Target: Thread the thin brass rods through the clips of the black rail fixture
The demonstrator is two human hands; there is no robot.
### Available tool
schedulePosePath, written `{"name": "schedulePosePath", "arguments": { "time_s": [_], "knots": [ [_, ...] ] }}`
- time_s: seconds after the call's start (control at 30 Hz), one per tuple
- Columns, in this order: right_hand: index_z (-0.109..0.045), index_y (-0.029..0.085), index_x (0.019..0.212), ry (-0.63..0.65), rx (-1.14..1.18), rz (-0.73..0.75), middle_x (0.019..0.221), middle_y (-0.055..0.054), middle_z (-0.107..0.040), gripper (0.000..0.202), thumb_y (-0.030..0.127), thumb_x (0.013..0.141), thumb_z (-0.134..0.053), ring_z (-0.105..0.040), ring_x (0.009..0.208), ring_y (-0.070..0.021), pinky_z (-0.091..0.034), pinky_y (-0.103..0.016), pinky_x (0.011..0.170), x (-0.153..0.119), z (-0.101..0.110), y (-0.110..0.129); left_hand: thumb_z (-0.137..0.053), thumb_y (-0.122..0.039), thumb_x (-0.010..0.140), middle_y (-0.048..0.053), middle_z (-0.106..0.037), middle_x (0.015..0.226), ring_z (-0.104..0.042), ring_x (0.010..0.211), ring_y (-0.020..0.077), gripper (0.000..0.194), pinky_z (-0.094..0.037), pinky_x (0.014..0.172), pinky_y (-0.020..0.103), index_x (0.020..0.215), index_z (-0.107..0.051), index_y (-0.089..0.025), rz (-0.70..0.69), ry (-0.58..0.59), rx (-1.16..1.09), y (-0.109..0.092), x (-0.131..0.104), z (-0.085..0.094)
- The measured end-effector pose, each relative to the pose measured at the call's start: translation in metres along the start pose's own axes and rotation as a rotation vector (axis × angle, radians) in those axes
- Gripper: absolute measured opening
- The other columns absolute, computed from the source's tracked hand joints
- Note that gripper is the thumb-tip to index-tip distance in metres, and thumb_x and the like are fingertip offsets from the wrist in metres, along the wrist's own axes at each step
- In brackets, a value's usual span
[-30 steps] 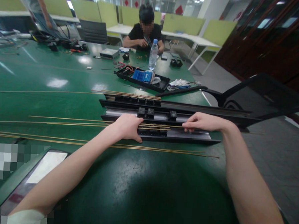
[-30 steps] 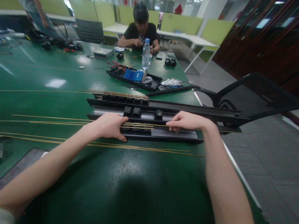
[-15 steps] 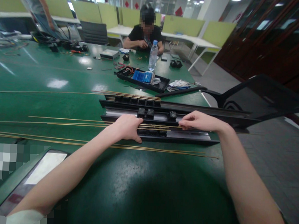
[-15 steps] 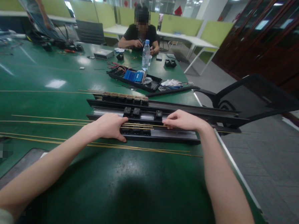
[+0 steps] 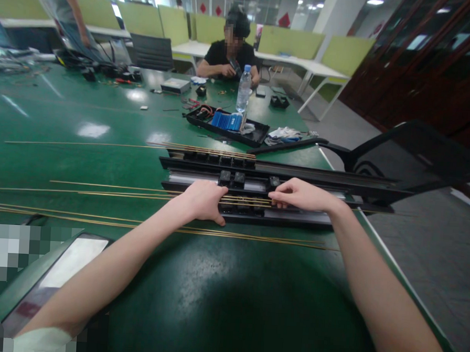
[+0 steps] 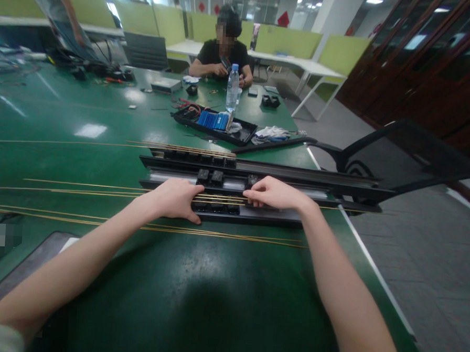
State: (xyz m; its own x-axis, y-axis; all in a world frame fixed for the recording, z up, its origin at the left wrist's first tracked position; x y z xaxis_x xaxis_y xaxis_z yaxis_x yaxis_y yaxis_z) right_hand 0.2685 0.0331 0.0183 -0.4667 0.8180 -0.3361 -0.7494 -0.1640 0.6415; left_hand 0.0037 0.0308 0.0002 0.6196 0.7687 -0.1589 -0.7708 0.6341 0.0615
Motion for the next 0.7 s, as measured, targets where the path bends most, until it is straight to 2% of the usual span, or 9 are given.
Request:
{"name": "schedulePosePath", "arguments": {
  "time_s": [0.27,0.5,0.7],
  "knots": [
    [-0.073,0.016,0.078,0.049,0.023,-0.025,0.071,-0.006,-0.069,0.05,0.064,0.078,-0.057,-0.062,0.07,-0.0186,-0.045,-0.028,0.066,-0.009,0.009,-0.008,-0.066,-0.073,0.057,0.011,-0.072,0.093,-0.068,0.086,0.0312,0.07,-0.046,0.067,0.034,0.102,-0.061,-0.02,0.004,0.005,-0.004,0.0,-0.001,0.002],
    [-0.073,0.016,0.077,-0.005,0.039,-0.048,0.072,-0.006,-0.07,0.051,0.064,0.078,-0.058,-0.062,0.071,-0.0187,-0.046,-0.028,0.066,-0.016,0.017,-0.012,-0.067,-0.072,0.058,0.012,-0.072,0.096,-0.068,0.087,0.0313,0.07,-0.047,0.069,0.035,0.104,-0.062,-0.019,0.009,0.016,-0.006,0.001,-0.001,0.002],
    [-0.072,0.016,0.074,0.082,0.066,0.029,0.066,-0.005,-0.067,0.051,0.065,0.078,-0.058,-0.06,0.064,-0.0164,-0.044,-0.027,0.063,0.003,-0.004,0.001,-0.068,-0.071,0.057,0.012,-0.072,0.097,-0.068,0.088,0.0314,0.071,-0.047,0.069,0.035,0.106,-0.062,-0.02,0.018,0.018,-0.011,0.002,-0.001,0.002]
  ]
}}
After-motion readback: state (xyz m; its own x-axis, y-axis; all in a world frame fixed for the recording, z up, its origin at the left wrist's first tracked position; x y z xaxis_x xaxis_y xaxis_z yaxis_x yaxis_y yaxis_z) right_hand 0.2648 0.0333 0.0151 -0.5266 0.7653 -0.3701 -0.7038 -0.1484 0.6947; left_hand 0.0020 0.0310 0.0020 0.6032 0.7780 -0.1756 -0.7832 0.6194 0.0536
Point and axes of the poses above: each hand's wrist, its own x-axis towards the middle knuckle, its own z-axis out of the back of the hand, y = z × x, the point moved 2 cm from there along x, towards the middle knuckle
